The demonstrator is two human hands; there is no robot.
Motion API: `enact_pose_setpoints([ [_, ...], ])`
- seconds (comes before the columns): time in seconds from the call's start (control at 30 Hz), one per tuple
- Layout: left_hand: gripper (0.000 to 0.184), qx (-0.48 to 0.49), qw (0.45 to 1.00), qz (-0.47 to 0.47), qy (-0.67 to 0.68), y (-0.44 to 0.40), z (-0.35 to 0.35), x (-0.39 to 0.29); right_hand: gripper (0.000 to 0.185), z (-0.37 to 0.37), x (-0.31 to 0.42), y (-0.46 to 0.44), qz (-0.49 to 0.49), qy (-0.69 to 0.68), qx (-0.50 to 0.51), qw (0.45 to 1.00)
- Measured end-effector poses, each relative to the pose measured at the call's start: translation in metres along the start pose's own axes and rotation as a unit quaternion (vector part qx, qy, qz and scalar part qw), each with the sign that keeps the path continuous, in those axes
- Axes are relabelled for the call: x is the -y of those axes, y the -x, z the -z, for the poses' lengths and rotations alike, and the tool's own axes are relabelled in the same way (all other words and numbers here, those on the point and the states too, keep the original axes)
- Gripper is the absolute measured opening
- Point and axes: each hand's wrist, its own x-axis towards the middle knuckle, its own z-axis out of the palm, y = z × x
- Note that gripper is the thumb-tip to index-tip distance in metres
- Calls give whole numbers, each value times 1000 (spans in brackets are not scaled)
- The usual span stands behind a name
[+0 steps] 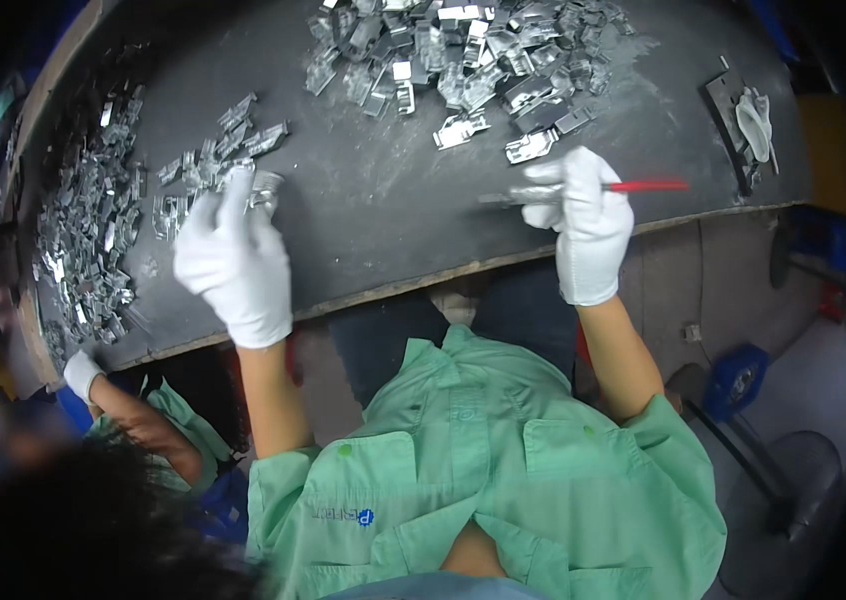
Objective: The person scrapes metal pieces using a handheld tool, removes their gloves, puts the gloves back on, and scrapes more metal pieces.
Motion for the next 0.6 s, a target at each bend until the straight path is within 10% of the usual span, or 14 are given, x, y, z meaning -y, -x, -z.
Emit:
enact_pose_setpoints([
  [0.3,31,140,985,-67,72,-24,-55,-103,35,28,-17,2,-47,-36,-38,998],
  [0.6,20,180,965,-77,172,15,-18,-50,34,20,-5,17,-51,-38,53,997],
])
